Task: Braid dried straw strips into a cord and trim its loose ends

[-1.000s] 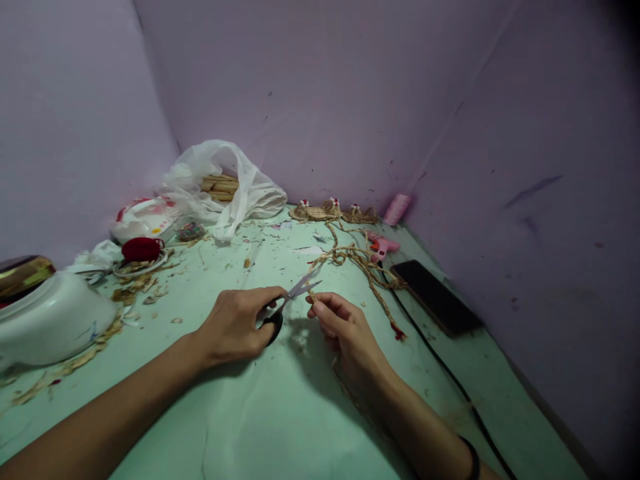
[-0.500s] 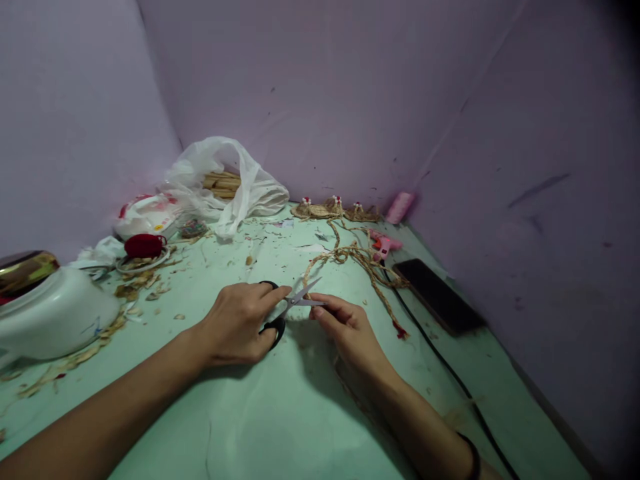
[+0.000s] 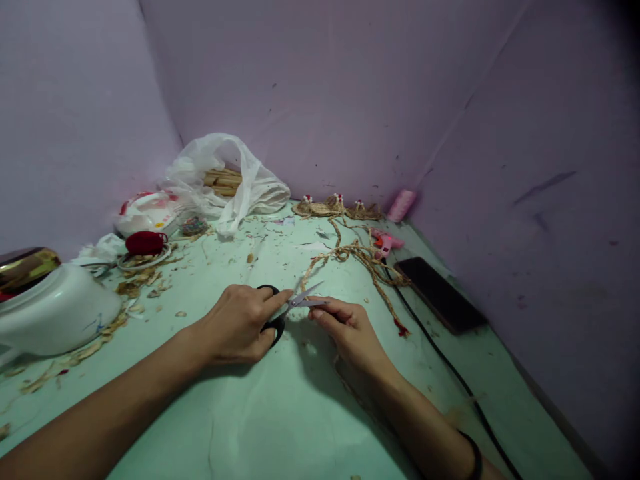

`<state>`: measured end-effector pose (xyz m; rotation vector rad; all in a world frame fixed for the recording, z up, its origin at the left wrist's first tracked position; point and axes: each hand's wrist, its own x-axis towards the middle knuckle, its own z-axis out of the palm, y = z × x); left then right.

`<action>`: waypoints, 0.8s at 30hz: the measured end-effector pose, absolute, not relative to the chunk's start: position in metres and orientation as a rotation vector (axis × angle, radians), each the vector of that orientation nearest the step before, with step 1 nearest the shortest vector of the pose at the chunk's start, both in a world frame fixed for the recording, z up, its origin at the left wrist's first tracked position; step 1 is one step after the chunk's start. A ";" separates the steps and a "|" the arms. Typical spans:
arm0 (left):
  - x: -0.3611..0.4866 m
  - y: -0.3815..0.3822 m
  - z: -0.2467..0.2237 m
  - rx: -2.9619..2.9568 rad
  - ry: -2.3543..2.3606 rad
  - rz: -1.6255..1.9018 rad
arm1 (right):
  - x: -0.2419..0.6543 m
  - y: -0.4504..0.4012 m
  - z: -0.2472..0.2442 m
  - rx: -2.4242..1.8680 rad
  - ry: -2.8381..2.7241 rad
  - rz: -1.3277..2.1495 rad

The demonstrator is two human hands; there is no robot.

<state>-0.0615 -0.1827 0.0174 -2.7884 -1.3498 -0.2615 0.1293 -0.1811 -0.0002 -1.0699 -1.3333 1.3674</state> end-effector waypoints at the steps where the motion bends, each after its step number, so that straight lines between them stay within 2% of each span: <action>1: -0.062 -0.182 0.017 -2.804 -1.344 -0.262 | 0.129 -0.182 0.001 -1.075 -1.338 1.364; 14: -0.066 -0.179 0.022 -2.884 -1.328 -0.162 | 0.129 -0.183 0.001 -1.084 -1.312 1.384; 17: -0.066 -0.179 0.022 -2.938 -1.328 -0.292 | 0.130 -0.182 0.003 -1.121 -1.214 1.454; 24: -0.068 -0.177 0.026 -2.810 -1.538 -0.842 | 0.130 -0.182 0.009 -1.113 -0.927 1.613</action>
